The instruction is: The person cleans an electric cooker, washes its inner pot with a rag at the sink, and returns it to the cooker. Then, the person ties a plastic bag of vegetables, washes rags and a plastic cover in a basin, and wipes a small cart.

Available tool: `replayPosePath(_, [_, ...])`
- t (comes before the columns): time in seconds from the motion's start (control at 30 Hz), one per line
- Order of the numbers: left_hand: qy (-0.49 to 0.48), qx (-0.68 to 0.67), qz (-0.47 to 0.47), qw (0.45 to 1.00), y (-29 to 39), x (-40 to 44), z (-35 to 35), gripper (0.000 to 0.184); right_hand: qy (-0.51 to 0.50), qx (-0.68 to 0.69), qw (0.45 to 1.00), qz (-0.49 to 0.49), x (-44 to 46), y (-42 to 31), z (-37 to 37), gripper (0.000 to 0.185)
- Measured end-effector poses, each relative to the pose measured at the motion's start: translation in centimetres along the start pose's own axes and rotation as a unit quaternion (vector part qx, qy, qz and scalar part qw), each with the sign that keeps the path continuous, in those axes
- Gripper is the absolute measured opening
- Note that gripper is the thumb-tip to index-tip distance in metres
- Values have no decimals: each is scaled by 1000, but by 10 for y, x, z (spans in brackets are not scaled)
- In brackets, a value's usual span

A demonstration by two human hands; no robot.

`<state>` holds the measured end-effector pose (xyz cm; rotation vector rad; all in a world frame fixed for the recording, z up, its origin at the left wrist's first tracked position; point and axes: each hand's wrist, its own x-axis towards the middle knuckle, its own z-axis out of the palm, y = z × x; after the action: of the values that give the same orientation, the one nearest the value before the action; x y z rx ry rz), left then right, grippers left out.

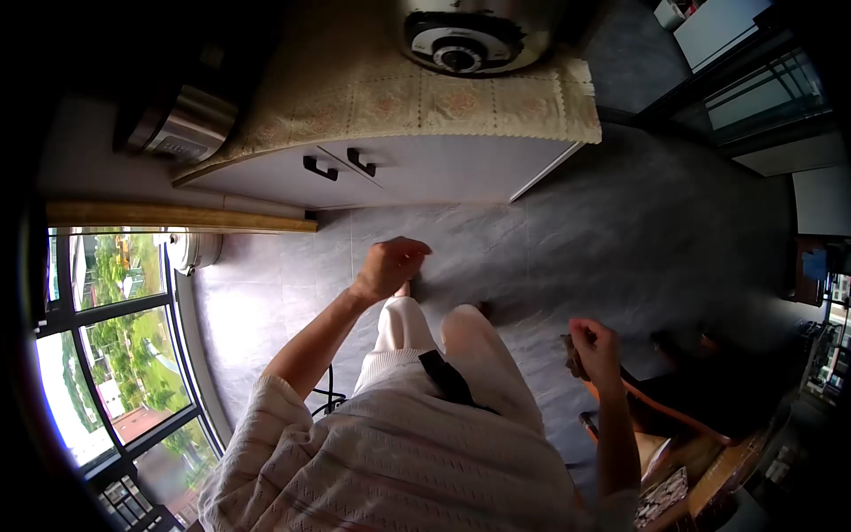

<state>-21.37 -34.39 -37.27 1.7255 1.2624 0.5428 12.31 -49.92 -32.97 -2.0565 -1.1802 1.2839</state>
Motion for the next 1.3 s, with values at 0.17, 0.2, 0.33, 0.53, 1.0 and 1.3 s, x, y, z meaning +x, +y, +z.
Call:
replayPosePath(0.17, [-105, 32, 85, 990, 64, 41, 49, 15, 54, 165, 984, -28, 32, 2, -29, 14])
replayPosePath(0.2, [-111, 49, 116, 986, 71, 51, 56, 14, 52, 144, 987, -57, 45, -8, -32, 16])
replayPosePath(0.33, [-128, 63, 152, 978, 94, 97, 80, 14, -5, 125, 992, -27, 83, -28, -64, 17])
replayPosePath(0.53, [-146, 142, 218, 954, 126, 182, 158, 14, 8, 179, 983, -50, 130, 39, -136, 12])
replayPosePath(1.0, [-269, 145, 152, 940, 297, 353, 325, 21, -70, 76, 991, -86, 312, 101, -391, 15])
replayPosePath(1.3, [-269, 63, 44, 960, 340, 484, 348, 38, -107, 188, 953, -212, 462, -58, -436, 17])
